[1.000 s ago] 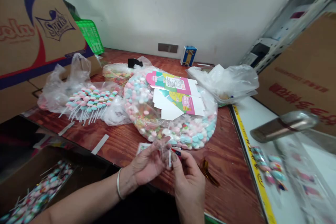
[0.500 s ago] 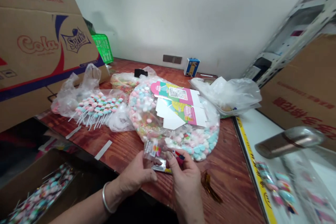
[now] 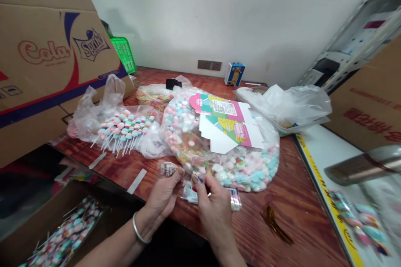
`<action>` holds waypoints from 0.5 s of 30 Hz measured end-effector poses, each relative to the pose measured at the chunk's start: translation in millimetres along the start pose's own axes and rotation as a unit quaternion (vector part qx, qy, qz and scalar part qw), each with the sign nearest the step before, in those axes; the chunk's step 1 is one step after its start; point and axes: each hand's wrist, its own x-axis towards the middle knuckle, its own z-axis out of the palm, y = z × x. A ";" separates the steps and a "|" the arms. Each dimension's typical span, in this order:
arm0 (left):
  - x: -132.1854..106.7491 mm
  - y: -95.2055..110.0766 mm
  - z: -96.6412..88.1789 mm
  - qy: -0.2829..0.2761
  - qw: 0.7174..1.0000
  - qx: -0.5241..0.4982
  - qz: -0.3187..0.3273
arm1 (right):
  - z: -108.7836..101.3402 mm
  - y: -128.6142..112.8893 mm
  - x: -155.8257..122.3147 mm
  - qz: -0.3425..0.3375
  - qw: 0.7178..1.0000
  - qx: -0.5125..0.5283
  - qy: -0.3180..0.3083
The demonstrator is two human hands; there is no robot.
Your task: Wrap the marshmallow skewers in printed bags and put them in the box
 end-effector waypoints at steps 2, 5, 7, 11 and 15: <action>2.8 3.6 -4.3 -0.012 0.999 -0.039 -0.021 | 5.3 -3.2 4.1 -0.016 1.000 -0.022 -0.004; 9.7 8.9 -12.3 -0.031 0.990 -0.110 -0.080 | 11.1 -7.7 8.4 -0.024 0.999 -0.024 -0.019; 15.8 12.0 -19.5 -0.024 0.979 -0.165 -0.115 | 13.6 -12.0 9.2 0.008 1.000 0.010 -0.006; 27.2 18.4 -34.1 -0.012 0.964 -0.242 -0.111 | 20.7 -22.3 8.5 -0.003 0.998 0.028 0.056; 31.9 25.4 -41.9 0.003 0.965 -0.244 -0.100 | 39.5 -24.9 13.6 -0.147 0.987 -0.010 0.064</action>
